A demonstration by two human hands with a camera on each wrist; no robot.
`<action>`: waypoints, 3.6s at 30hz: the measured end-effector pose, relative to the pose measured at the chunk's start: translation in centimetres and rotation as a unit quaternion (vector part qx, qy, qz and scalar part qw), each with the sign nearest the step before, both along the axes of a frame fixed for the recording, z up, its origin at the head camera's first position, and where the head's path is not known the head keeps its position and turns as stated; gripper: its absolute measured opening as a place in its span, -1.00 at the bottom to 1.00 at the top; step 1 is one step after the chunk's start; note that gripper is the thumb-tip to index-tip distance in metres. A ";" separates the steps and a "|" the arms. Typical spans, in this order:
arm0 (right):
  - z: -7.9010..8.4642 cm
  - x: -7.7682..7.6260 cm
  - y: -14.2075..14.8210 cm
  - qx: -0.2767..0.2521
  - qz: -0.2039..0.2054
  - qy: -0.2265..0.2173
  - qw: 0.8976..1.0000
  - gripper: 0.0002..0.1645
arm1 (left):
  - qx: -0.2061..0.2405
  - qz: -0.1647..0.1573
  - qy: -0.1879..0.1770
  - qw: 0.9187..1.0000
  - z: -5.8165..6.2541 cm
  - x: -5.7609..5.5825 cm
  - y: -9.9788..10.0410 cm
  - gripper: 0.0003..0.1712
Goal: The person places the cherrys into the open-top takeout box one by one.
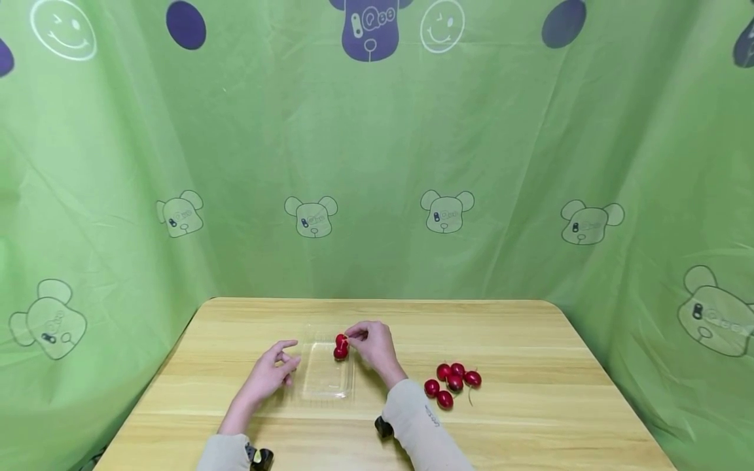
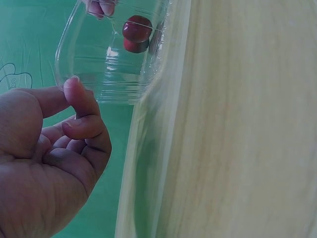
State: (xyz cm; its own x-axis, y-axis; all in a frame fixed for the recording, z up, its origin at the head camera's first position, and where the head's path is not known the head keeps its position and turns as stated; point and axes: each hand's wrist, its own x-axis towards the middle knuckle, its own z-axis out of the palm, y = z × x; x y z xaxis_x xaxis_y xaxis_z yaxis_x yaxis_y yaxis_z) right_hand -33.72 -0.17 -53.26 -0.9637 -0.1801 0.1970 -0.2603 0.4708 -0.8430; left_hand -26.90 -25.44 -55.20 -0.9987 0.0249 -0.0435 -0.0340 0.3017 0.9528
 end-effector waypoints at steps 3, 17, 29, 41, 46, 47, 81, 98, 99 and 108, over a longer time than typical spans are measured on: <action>0.0 0.0 -0.1 0.001 0.001 0.001 1.000 -0.86 | -0.001 0.001 -0.001 1.000 0.0 0.0 -0.1 -0.38; -0.1 0.0 0.1 -0.005 0.001 -0.001 1.000 -0.87 | 0.001 0.005 -0.005 1.000 0.3 0.2 0.3 -0.38; 0.2 0.5 0.6 -0.008 0.004 -0.012 1.000 -0.85 | -0.002 0.006 -0.005 1.000 0.0 0.4 0.4 -0.40; 1.0 0.3 2.1 0.007 -0.001 0.003 1.000 -0.87 | -0.007 -0.003 -0.013 1.000 0.2 0.4 0.1 -0.37; 1.9 0.5 3.0 0.016 -0.001 0.019 1.000 -0.88 | -0.008 -0.002 -0.009 1.000 0.4 0.3 -0.1 -0.37; 2.1 0.6 3.3 0.017 -0.002 0.020 1.000 -0.88 | -0.007 -0.002 -0.009 1.000 0.4 0.3 -0.1 -0.37; 4.0 2.9 20.5 0.107 -0.073 0.037 0.991 -0.77 | -0.012 -0.020 -0.005 1.000 1.4 -1.2 -0.7 -0.37; 1.2 2.8 26.7 0.120 -0.030 -0.087 0.989 -0.68 | -0.014 -0.014 -0.007 1.000 0.8 -0.6 -0.5 -0.37; 0.9 2.8 26.9 0.120 -0.027 -0.094 0.988 -0.68 | -0.014 -0.013 -0.007 1.000 0.8 -0.5 -0.5 -0.37; -1.1 2.9 27.8 0.164 0.016 -0.080 0.983 -0.69 | -0.009 -0.014 -0.015 1.000 0.4 -0.2 -0.3 -0.36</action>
